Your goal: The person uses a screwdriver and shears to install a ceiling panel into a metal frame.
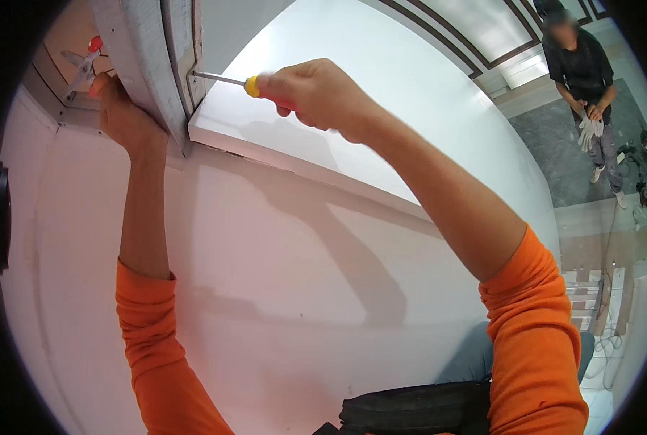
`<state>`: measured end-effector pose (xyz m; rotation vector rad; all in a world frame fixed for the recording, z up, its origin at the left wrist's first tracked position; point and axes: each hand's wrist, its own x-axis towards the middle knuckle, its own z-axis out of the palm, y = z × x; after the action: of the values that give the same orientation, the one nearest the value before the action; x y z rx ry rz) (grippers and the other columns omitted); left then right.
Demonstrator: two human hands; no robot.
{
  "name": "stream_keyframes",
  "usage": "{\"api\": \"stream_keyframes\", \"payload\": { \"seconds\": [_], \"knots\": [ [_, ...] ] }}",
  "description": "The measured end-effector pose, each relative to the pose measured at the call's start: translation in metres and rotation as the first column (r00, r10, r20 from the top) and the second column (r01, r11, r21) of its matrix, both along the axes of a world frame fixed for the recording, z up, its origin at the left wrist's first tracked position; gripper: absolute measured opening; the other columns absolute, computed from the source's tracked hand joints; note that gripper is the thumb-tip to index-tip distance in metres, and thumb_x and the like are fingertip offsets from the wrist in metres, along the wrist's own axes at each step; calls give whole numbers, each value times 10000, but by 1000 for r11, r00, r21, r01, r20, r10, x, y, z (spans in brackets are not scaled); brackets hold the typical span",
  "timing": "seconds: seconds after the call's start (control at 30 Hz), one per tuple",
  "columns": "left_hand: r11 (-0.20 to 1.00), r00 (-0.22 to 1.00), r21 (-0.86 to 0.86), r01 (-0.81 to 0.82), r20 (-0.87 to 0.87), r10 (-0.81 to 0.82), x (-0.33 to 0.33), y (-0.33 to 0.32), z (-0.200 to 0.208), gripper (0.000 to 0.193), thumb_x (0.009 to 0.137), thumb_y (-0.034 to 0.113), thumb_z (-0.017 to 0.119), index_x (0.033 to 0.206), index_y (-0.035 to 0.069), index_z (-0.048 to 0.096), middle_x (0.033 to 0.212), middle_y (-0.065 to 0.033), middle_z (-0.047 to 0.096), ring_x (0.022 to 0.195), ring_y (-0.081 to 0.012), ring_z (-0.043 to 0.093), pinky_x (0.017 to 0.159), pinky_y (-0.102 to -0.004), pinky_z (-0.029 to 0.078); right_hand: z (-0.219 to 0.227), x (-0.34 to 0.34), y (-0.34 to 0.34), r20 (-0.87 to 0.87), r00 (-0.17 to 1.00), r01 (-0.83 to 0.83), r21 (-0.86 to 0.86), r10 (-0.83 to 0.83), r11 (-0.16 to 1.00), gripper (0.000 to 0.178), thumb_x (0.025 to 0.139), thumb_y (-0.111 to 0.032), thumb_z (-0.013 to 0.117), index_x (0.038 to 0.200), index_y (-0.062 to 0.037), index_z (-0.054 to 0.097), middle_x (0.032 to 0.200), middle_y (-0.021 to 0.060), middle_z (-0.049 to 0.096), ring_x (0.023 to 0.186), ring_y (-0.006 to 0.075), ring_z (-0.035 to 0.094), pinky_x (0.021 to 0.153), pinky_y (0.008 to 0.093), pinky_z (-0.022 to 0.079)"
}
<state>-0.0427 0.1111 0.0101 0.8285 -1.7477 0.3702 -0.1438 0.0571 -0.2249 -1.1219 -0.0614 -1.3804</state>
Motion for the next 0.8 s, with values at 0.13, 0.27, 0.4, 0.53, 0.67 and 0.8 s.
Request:
{"api": "stream_keyframes", "payload": {
  "seconds": [0.13, 0.27, 0.4, 0.53, 0.67, 0.8],
  "knots": [
    [1000, 999, -28, -11, 33, 12, -1, -1, -1, 494, 1025, 392, 482, 856, -33, 669, 834, -77, 674, 768, -164, 592, 730, -284, 470, -8, 0, -16, 145, 940, -308, -39, 310, 951, 387, 960, -337, 645, 1095, 25, 641, 834, 75, 641, 621, 95, 558, 452, 229, 390],
    [999, 999, -29, -35, 14, 36, -11, 3, -5, 513, 1013, 431, 488, 865, -24, 672, 856, -72, 676, 780, -160, 588, 747, -281, 468, -11, 7, -17, 260, 688, -631, -248, 678, 735, 363, 982, -308, 614, 1180, -4, 631, 814, 80, 609, 566, 79, 527, 387, 184, 345],
    [997, 996, -46, -68, 46, 70, -12, 8, -6, 496, 1004, 419, 486, 905, -28, 675, 906, -58, 677, 856, -167, 598, 794, -300, 476, -1, 2, -17, 84, 906, -389, -216, 414, 895, 336, 998, -285, 581, 1273, -101, 639, 781, 63, 615, 544, 100, 541, 401, 221, 392],
    [997, 997, -18, -71, 6, 71, -15, 8, -14, 453, 1003, 362, 470, 943, -37, 675, 946, -62, 678, 910, -179, 604, 830, -322, 482, 1, 7, -5, 52, 541, 784, -391, -839, 482, 312, 984, -253, 561, 1266, -257, 694, 779, 9, 684, 542, 171, 580, 457, 288, 454],
    [997, 998, -21, -69, 1, 69, -16, 7, -7, 474, 1027, 361, 451, 956, -51, 676, 956, -78, 688, 891, -189, 618, 821, -332, 496, 0, 9, 5, 108, 845, 535, -162, -524, 829, 402, 939, -263, 573, 1308, -124, 650, 875, 84, 729, 579, 163, 591, 479, 261, 452],
    [999, 999, -28, -37, 13, 37, -10, 5, -9, 470, 1037, 339, 447, 949, -58, 682, 906, -76, 697, 853, -181, 619, 799, -320, 498, -13, 8, -2, 481, 797, -402, -28, 365, 915, 551, 934, -307, 562, 1285, 117, 567, 906, 211, 703, 553, 129, 552, 428, 233, 397]
  ]
}}
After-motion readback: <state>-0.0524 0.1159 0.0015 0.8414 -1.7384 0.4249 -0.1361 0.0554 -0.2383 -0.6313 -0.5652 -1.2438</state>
